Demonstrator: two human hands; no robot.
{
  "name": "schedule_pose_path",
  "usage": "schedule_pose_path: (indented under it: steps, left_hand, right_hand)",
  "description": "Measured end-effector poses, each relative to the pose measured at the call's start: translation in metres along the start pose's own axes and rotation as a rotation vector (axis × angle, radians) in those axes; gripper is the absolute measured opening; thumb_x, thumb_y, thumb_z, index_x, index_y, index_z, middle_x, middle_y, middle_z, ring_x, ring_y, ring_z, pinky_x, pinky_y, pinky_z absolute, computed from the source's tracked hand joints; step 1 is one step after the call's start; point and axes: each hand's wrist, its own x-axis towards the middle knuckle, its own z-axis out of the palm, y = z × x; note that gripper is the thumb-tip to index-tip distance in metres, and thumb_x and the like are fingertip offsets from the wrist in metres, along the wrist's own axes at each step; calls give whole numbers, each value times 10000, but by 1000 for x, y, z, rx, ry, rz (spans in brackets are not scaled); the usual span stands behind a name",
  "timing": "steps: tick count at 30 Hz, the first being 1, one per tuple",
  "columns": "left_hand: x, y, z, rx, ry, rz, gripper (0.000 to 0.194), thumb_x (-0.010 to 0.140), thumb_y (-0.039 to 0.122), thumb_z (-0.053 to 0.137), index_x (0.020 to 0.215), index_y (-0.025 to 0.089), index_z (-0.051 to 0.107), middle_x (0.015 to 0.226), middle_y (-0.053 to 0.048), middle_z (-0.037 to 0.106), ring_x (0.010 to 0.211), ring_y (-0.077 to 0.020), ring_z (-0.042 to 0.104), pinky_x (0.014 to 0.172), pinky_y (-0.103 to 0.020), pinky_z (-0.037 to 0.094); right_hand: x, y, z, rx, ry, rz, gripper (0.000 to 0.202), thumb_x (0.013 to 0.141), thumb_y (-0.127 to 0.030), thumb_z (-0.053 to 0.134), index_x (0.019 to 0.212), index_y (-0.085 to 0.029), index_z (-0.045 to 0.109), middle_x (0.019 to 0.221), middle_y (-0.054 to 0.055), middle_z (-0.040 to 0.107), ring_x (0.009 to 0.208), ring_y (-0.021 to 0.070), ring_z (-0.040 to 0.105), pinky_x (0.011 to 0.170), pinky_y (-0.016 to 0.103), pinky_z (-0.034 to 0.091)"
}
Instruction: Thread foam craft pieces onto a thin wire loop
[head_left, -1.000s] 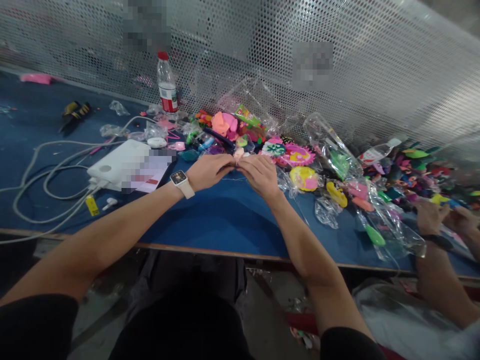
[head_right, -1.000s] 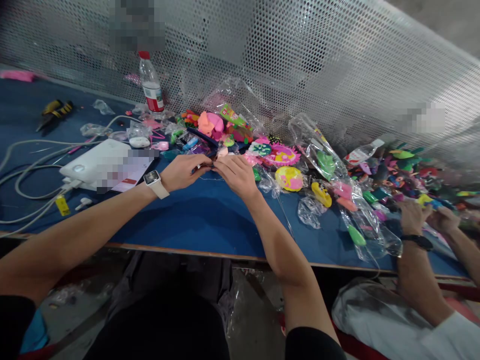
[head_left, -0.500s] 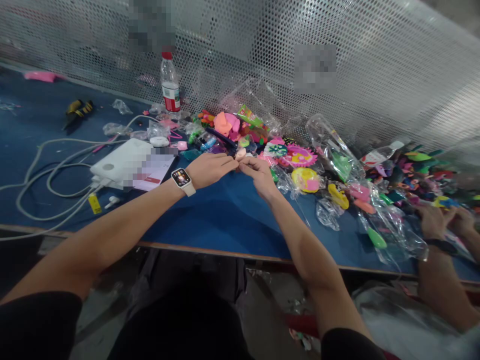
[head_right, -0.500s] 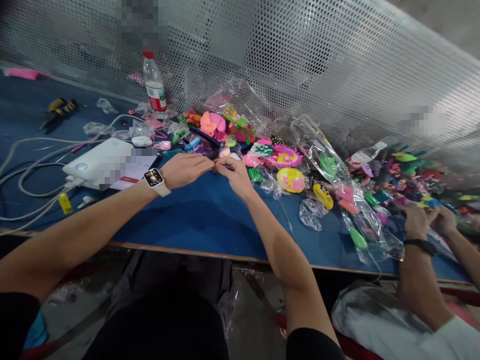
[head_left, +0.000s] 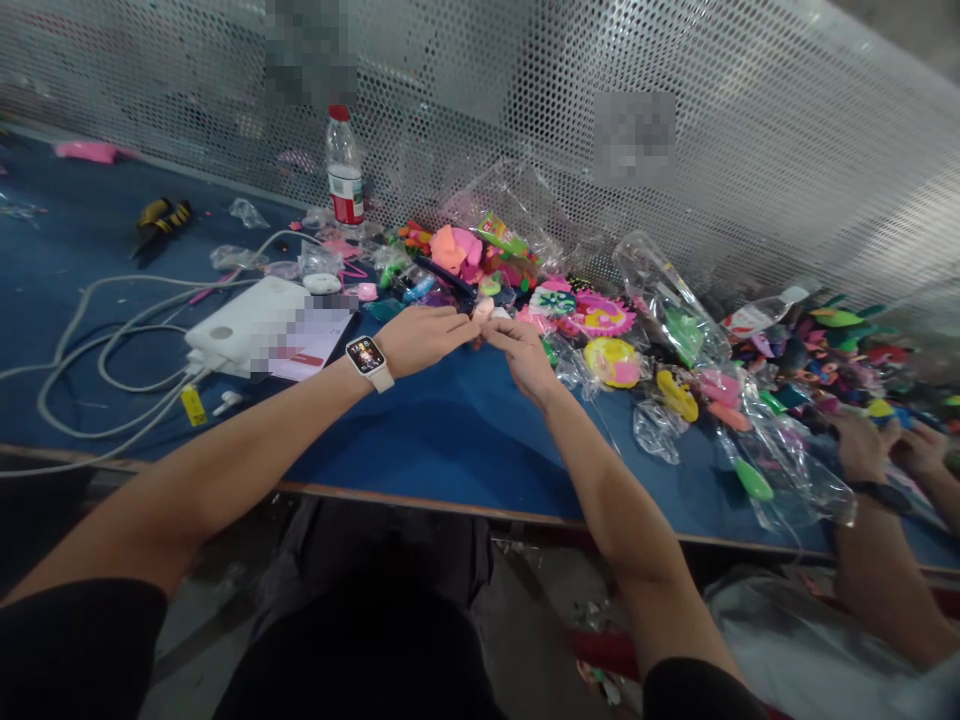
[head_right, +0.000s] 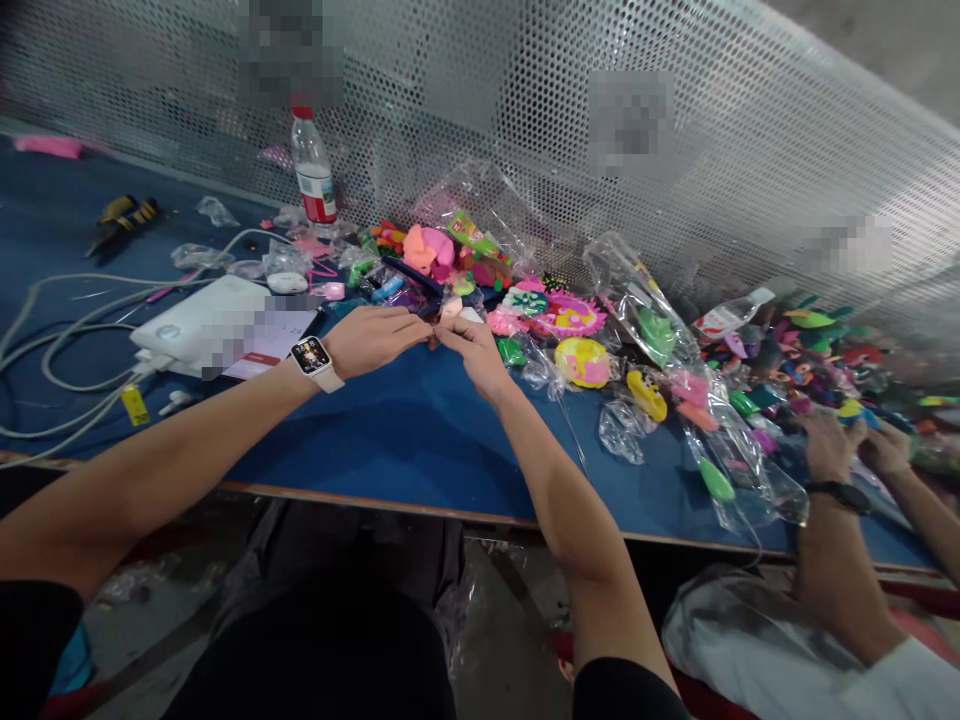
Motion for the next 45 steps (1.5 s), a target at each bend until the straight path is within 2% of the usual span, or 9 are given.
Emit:
schedule_pose_path:
  steps: [6, 8, 11, 13, 16, 24, 34, 40, 45]
  left_hand:
    - [0, 1, 2, -10, 27, 13, 279, 1122, 172, 460, 1204, 184, 726, 1026, -80, 799, 939, -198, 718, 784, -297, 566]
    - [-1, 0, 3, -33, 23, -6, 288, 1117, 162, 461, 1238, 182, 721, 1015, -80, 797, 935, -201, 721, 778, -296, 562]
    - [-1, -2, 4, -86, 46, -79, 282, 1124, 197, 472, 1269, 177, 713, 1011, -81, 796, 940, -199, 737, 770, -289, 559]
    - [-1, -4, 4, -97, 71, -108, 274, 1137, 246, 477, 1241, 169, 719, 1020, -87, 800, 950, -201, 751, 755, -289, 559]
    - [0, -4, 6, -101, 99, -122, 276, 1145, 274, 480, 1222, 163, 721, 1022, -94, 805, 950, -200, 763, 747, -287, 561]
    - [0, -1, 10, -144, 112, -160, 301, 1162, 315, 455, 1163, 165, 716, 1054, -90, 813, 948, -191, 768, 764, -289, 567]
    - [0, 1, 9, -155, 116, -161, 333, 1171, 327, 433, 1202, 161, 720, 1048, -95, 809, 949, -189, 764, 777, -295, 575]
    - [-1, -1, 7, -69, 118, -110, 277, 1152, 265, 461, 1190, 169, 718, 990, -75, 801, 901, -184, 755, 736, -286, 563]
    - [-2, -5, 5, 19, 72, -29, 261, 1132, 190, 460, 1162, 162, 717, 963, -66, 793, 903, -188, 738, 749, -284, 551]
  right_hand:
    - [0, 0, -2, 80, -76, 89, 390, 888, -571, 749, 710, -225, 721, 755, 29, 722, 857, 221, 700, 888, 393, 560]
    - [-2, -2, -2, -22, -46, 20, 401, 923, -577, 723, 726, -228, 723, 761, 24, 729, 829, 209, 691, 879, 389, 564]
    - [-6, -4, 2, -253, 96, -168, 340, 973, -565, 687, 875, -246, 755, 898, 35, 783, 880, 214, 709, 908, 410, 585]
    - [-8, -4, 5, -402, 193, -299, 273, 996, -526, 678, 999, -266, 761, 984, 37, 804, 912, 220, 731, 1016, 469, 584]
    - [-10, 0, 7, -578, 251, -440, 192, 1031, -455, 657, 1033, -295, 762, 973, 15, 817, 901, 225, 757, 1194, 573, 500]
    - [-8, 8, 2, -681, 307, -540, 217, 1066, -495, 640, 1011, -322, 759, 952, -3, 829, 893, 241, 771, 1209, 597, 495]
    - [-10, 6, -2, -754, 188, -491, 228, 1104, -453, 563, 1071, -313, 741, 1001, 40, 788, 952, 256, 710, 1217, 581, 438]
    - [-9, 2, 1, -919, 142, -507, 218, 1137, -338, 476, 1127, -283, 687, 1036, 54, 763, 979, 243, 679, 1176, 533, 421]
    - [-8, 0, 0, -885, 38, -458, 169, 1100, -241, 477, 1097, -247, 645, 1024, 66, 761, 998, 250, 661, 1070, 482, 459]
